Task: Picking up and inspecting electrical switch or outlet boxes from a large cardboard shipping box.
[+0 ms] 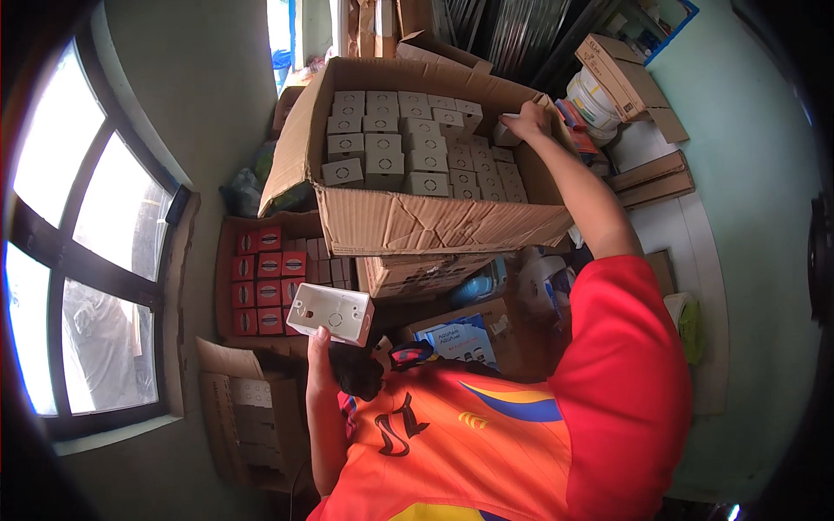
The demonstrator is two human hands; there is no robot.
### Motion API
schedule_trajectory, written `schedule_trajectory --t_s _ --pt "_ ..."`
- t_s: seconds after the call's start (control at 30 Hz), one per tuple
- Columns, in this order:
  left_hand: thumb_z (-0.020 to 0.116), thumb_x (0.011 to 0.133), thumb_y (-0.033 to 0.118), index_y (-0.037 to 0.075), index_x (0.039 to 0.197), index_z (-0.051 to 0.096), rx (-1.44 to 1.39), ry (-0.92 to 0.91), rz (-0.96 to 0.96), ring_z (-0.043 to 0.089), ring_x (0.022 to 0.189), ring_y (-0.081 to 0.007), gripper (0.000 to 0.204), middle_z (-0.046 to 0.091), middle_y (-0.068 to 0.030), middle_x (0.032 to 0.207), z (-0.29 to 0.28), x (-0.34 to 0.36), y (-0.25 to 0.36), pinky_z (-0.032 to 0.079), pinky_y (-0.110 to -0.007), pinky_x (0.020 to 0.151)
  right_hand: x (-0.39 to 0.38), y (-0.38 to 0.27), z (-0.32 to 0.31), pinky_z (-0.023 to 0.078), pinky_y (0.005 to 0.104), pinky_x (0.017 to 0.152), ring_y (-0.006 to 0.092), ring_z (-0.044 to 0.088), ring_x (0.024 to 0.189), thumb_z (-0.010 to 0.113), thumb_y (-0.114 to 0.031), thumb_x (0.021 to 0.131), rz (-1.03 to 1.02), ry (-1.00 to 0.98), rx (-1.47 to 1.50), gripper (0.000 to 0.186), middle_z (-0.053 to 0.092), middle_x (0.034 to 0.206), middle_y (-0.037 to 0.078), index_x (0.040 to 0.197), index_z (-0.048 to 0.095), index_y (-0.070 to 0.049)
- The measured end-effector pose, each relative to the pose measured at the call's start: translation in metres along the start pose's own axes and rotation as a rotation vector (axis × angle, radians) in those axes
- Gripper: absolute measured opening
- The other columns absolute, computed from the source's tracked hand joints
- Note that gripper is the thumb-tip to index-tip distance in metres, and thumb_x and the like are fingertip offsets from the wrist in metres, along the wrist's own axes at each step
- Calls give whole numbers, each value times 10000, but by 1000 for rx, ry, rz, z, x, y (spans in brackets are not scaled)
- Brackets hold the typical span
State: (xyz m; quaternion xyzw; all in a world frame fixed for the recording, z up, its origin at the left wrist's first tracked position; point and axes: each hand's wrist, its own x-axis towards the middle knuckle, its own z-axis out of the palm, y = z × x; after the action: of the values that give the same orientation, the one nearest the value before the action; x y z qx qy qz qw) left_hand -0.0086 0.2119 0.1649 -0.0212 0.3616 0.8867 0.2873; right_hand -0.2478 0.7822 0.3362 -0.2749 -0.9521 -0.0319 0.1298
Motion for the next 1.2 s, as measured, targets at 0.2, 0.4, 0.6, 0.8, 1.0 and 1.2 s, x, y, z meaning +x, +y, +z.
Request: schedule_trajectory --t_s 0.2,0.4,0.6,0.8,1.0,1.2 --pt "620 966 499 7 1428 419 17 24 32 640 1054 -211 704 596 -127 1220 -5 1 -6 547 -374 911 -16 2 3 588 458 877 389 727 1003 840 -515 741 -36 2 -9 641 734 1061 260 1068 738 27" --pt "650 965 455 34 1478 374 -5 78 37 622 1115 -217 719 564 -127 1285 -10 -1 -11 535 -375 950 -6 11 8 588 447 875 372 731 1005 854 -518 694 -78 65 53 681 736 1058 258 1070 731 37" --pt "645 971 457 25 1469 377 -8 60 56 623 1122 -222 712 567 -129 1286 -7 -2 -10 551 -366 923 8 12 1 591 422 876 351 738 996 855 -488 645 14 -37 106 634 742 1037 257 1000 758 29" --pt "654 965 474 17 1469 379 57 41 85 617 1137 -229 733 568 -133 1291 7 -1 3 541 -371 945 -9 6 7 590 427 870 359 739 987 857 -492 648 -73 109 101 615 746 1007 253 961 762 29" --pt "663 960 479 17 1475 394 96 85 132 601 1164 -232 742 566 -133 1315 12 1 4 516 -382 978 -22 5 15 577 444 868 366 724 1015 851 -567 677 35 9 24 696 750 1028 219 1046 744 13" --pt "656 964 476 19 1469 396 47 71 63 603 1153 -222 729 571 -129 1298 1 3 0 523 -374 960 4 4 30 574 435 905 363 718 1059 827 -573 723 -6 -70 -41 671 748 1063 223 1036 754 16"
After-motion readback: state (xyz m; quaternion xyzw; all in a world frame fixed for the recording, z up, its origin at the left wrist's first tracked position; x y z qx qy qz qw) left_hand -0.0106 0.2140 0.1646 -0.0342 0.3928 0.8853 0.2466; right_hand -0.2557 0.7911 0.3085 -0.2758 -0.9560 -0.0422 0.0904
